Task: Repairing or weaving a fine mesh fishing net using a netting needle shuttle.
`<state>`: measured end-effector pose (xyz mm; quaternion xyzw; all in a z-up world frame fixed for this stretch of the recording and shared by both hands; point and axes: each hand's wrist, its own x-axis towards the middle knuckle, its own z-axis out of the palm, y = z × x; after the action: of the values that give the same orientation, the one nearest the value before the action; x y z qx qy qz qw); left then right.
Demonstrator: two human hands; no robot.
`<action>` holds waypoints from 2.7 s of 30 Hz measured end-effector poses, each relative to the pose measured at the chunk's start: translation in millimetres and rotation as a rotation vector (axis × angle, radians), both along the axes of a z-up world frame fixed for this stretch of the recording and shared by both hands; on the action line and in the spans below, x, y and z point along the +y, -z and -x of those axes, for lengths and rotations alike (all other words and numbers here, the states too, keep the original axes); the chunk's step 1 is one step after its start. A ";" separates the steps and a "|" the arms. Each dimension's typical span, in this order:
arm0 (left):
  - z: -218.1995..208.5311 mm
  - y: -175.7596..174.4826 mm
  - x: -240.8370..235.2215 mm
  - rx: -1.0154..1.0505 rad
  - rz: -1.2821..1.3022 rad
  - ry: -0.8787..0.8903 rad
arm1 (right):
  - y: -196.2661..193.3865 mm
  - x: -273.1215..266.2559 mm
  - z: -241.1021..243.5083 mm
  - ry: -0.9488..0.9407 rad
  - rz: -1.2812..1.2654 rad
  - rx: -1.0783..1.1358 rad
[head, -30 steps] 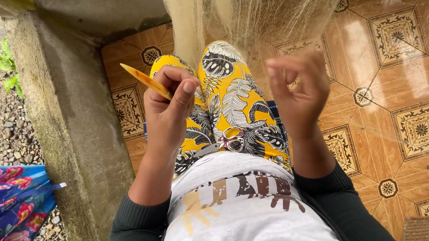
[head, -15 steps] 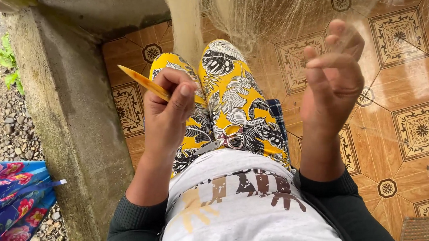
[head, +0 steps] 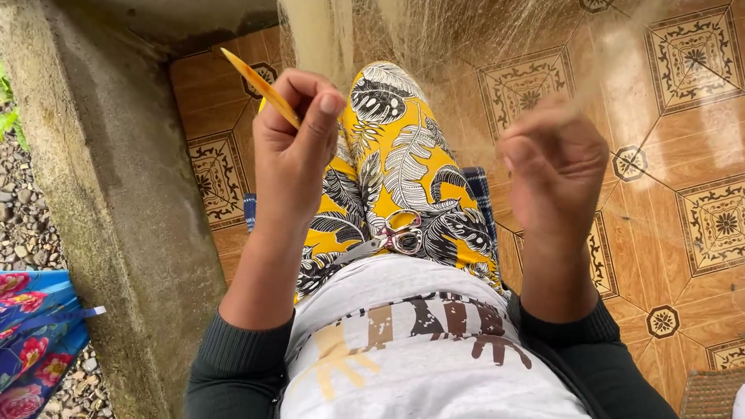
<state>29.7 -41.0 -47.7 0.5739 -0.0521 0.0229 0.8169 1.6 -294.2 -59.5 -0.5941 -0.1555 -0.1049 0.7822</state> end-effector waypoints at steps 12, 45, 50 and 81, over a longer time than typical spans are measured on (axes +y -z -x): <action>27.0 -4.2 -1.1 -0.093 -0.184 0.057 | 3.5 4.5 -10.0 0.088 0.004 -0.155; 17.2 -12.4 -10.4 -0.150 -0.123 0.039 | 9.0 50.5 -25.3 0.507 0.775 -0.612; 18.1 -12.3 -7.5 -0.193 -0.160 -0.012 | -2.2 48.8 -17.5 0.406 0.752 -0.577; 83.5 -1.5 -29.8 -0.934 -0.904 0.107 | 3.3 46.7 -12.4 0.428 0.860 -0.473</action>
<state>-53.8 -70.8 -46.3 0.7873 -0.4346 0.2051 0.3864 13.9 -247.5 -62.8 -0.8394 -0.2319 -0.3203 0.3730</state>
